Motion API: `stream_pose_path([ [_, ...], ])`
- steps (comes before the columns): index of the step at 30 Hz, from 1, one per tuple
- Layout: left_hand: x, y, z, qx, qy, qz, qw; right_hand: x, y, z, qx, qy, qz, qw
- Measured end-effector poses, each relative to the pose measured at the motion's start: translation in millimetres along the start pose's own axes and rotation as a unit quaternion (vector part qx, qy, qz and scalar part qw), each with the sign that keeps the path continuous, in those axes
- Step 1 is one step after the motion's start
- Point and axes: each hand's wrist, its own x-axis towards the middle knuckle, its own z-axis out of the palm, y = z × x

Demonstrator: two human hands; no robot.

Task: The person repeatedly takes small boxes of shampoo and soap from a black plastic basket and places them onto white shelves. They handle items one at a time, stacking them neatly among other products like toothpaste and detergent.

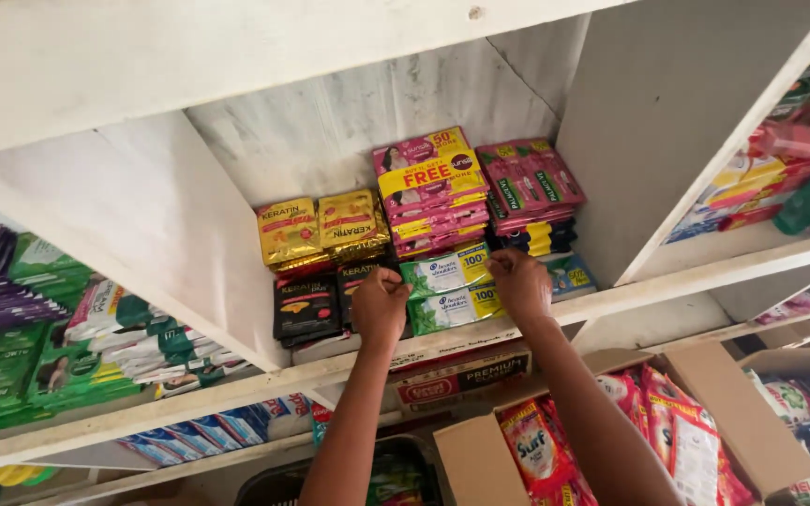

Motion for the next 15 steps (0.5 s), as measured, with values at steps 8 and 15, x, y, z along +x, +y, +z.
stream_pose_path([
  [8,-1,12,-3,0.075,-0.017,-0.014,0.997,0,-5,-2,-0.053,-0.007,-0.009,0.999],
  [15,-3,16,-2,0.136,-0.020,0.016,0.990,-3,-15,-5,-0.059,-0.004,-0.005,0.998],
])
